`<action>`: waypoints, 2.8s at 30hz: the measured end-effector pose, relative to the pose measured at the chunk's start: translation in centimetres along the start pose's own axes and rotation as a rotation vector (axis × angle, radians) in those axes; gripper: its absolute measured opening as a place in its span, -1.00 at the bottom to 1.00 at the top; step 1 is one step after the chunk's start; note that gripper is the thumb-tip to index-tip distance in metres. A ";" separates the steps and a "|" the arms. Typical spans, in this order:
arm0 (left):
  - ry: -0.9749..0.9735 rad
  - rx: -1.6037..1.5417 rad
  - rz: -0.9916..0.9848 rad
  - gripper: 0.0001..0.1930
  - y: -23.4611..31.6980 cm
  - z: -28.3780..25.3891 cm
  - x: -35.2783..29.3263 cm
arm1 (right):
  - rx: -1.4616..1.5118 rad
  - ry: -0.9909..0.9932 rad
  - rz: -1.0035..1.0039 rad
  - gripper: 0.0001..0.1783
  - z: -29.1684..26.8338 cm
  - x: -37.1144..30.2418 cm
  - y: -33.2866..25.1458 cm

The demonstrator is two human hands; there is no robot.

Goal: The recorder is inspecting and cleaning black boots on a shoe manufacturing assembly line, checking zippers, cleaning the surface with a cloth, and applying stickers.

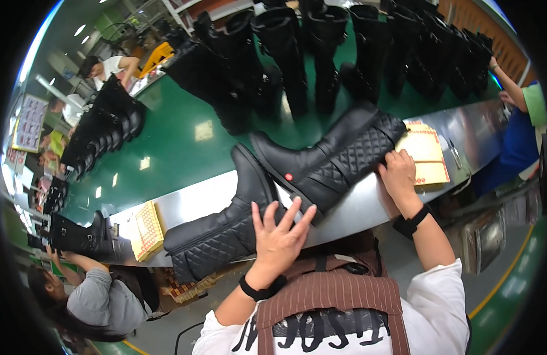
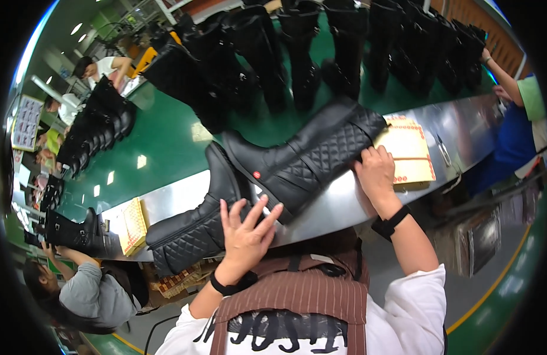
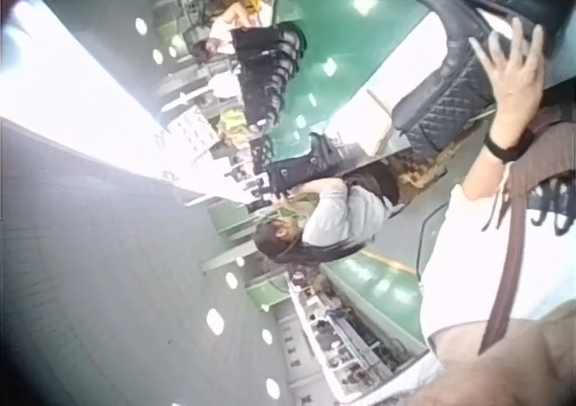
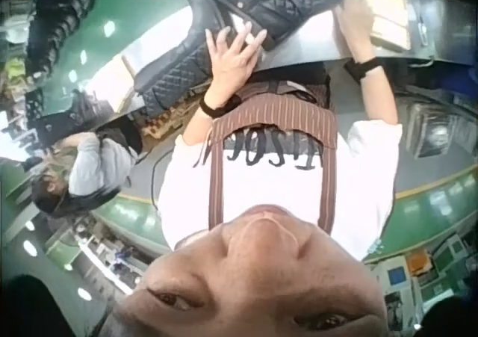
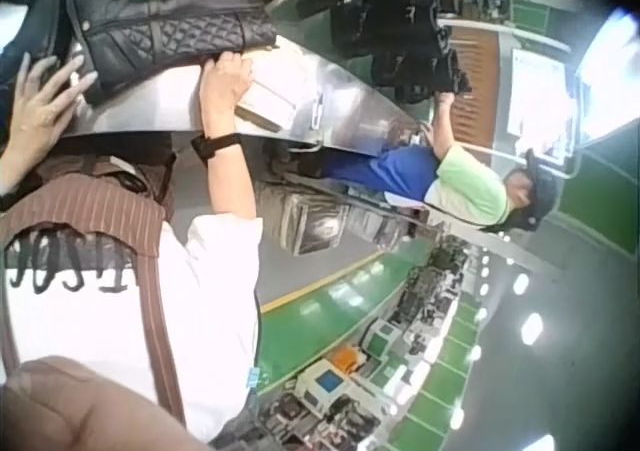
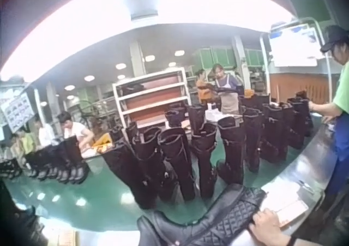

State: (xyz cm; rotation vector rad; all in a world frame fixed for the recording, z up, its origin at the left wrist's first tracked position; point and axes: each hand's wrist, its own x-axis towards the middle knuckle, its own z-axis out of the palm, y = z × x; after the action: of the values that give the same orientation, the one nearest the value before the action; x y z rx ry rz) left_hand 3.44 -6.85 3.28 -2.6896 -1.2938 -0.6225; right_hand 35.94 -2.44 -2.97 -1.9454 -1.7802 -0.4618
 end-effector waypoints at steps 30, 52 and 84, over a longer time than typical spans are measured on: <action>0.070 -0.098 -0.029 -0.44 -0.7 0.6 -0.6 | 0.499 -0.285 -0.145 -0.71 -9.4 -1.2 -8.6; 0.077 -0.127 -0.056 -0.40 -1.1 0.8 -0.5 | 0.549 -0.533 -0.528 -0.78 -7.3 6.9 -13.0; 0.040 -0.111 -0.081 -0.37 -1.1 0.7 -0.6 | 0.500 -0.584 -0.342 -0.74 -7.8 6.5 -11.9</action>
State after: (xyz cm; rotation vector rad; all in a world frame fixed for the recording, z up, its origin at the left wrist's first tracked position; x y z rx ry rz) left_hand 2.54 -6.38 2.28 -2.7072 -1.4040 -0.7752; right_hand 25.24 -0.57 8.30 -1.5050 -2.3127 0.4712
